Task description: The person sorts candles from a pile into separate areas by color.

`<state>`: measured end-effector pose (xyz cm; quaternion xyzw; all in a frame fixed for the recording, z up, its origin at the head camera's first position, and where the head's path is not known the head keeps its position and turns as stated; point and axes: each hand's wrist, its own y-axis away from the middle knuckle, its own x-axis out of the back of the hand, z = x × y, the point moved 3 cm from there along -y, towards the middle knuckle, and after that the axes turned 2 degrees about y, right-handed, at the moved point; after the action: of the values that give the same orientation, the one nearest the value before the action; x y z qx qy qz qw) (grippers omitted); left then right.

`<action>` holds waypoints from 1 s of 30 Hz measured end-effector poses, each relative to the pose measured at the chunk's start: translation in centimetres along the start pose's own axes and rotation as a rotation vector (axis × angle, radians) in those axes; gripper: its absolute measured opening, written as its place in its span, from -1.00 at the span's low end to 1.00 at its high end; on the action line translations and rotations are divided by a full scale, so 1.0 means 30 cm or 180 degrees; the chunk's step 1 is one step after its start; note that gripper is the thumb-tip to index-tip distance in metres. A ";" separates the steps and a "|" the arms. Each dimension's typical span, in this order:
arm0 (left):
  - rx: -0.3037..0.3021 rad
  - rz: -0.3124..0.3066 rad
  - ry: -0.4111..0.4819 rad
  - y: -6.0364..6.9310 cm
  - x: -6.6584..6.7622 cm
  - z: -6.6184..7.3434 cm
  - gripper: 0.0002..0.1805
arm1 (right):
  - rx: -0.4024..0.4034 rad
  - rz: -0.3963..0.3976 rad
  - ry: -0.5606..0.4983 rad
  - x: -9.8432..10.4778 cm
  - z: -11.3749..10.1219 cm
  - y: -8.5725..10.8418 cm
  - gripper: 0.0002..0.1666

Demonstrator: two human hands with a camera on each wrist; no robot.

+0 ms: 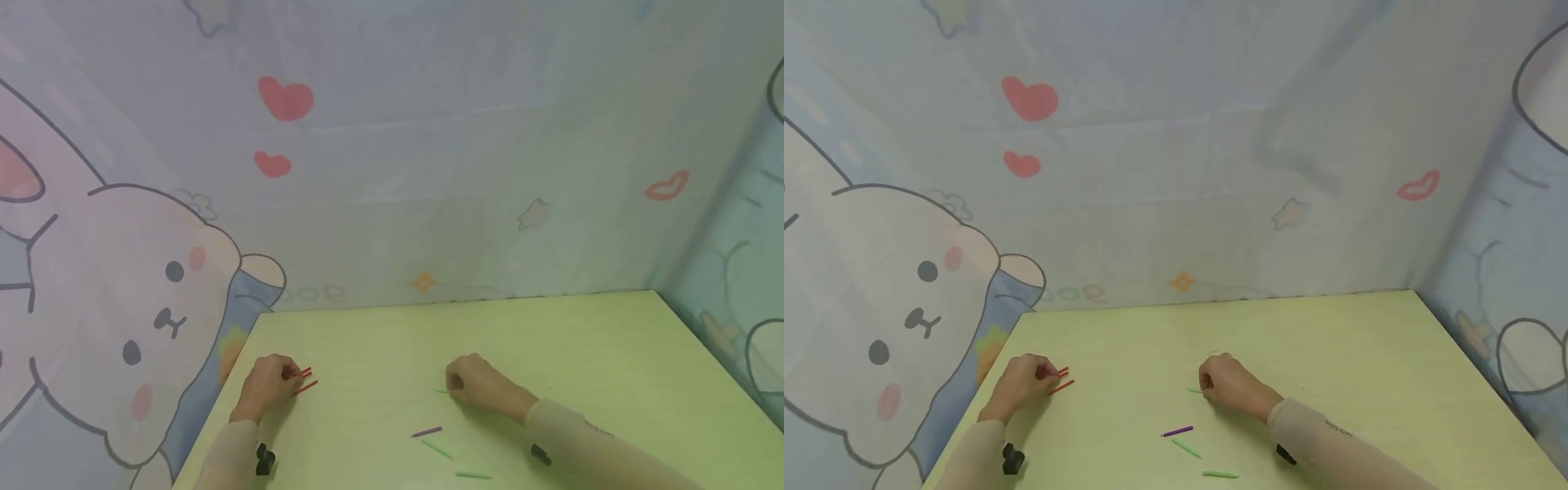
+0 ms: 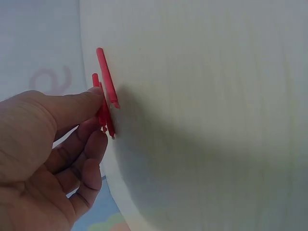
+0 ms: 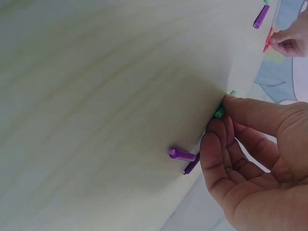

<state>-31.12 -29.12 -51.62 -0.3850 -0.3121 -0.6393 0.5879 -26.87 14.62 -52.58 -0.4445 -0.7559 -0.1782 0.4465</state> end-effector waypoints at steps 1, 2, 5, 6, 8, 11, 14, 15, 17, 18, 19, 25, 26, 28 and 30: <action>0.0003 -0.0004 0.0010 -0.001 -0.001 -0.002 -0.90 | -0.0004 0.0001 -0.0003 0.002 0.000 0.001 -0.76; 0.0014 -0.0011 0.0022 -0.001 -0.002 -0.003 -0.90 | -0.0006 0.0000 -0.0008 0.004 -0.001 0.001 -0.76; -0.0001 -0.0017 0.0013 0.001 -0.003 -0.003 -0.90 | 0.0009 -0.0001 -0.0010 0.007 -0.003 0.001 -0.75; -0.0003 -0.0012 0.0001 0.001 -0.003 -0.002 -0.90 | 0.0012 -0.0001 -0.0009 0.007 -0.003 0.000 -0.75; -0.0026 -0.0003 -0.0023 0.002 -0.005 -0.001 -0.89 | 0.0016 0.0000 0.0001 0.007 -0.004 -0.001 -0.75; -0.0058 -0.0005 -0.0039 0.001 -0.010 -0.002 -0.90 | 0.0037 0.0010 0.0020 0.005 -0.005 -0.001 -0.75; -0.0033 -0.0020 -0.0036 0.002 -0.018 -0.009 -0.90 | 0.0038 0.0011 0.0030 0.005 -0.009 0.000 -0.74; -0.0016 -0.0024 -0.0030 0.004 -0.020 -0.012 -0.89 | 0.0039 0.0008 0.0028 0.004 -0.011 0.000 -0.73; -0.0018 -0.0004 -0.0043 0.000 -0.022 -0.013 -0.88 | 0.0020 0.0017 0.0020 0.008 -0.013 0.001 -0.73; -0.0011 0.0005 -0.0048 -0.002 -0.022 -0.013 -0.87 | 0.0023 0.0019 0.0012 0.009 -0.014 0.001 -0.73; -0.0019 0.0014 -0.0057 -0.003 -0.023 -0.013 -0.87 | 0.0048 0.0033 0.0009 0.010 -0.015 0.001 -0.74; -0.0028 0.0023 -0.0017 0.000 -0.021 -0.007 -0.87 | 0.0067 0.0048 0.0012 0.004 -0.013 0.002 -0.74; -0.0021 0.0016 -0.0007 0.002 -0.020 -0.005 -0.86 | 0.0046 0.0037 0.0014 0.002 -0.011 0.002 -0.74; 0.0004 0.0009 -0.0001 0.001 -0.019 -0.003 -0.86 | 0.0045 0.0037 0.0019 0.001 -0.008 0.003 -0.75; -0.0001 0.0006 -0.0020 -0.002 -0.017 0.001 -0.87 | 0.0046 0.0046 0.0015 0.003 -0.004 0.004 -0.76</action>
<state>-31.16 -28.84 -52.03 -0.3874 -0.3135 -0.6376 0.5874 -26.73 14.64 -52.45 -0.4462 -0.7529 -0.1705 0.4528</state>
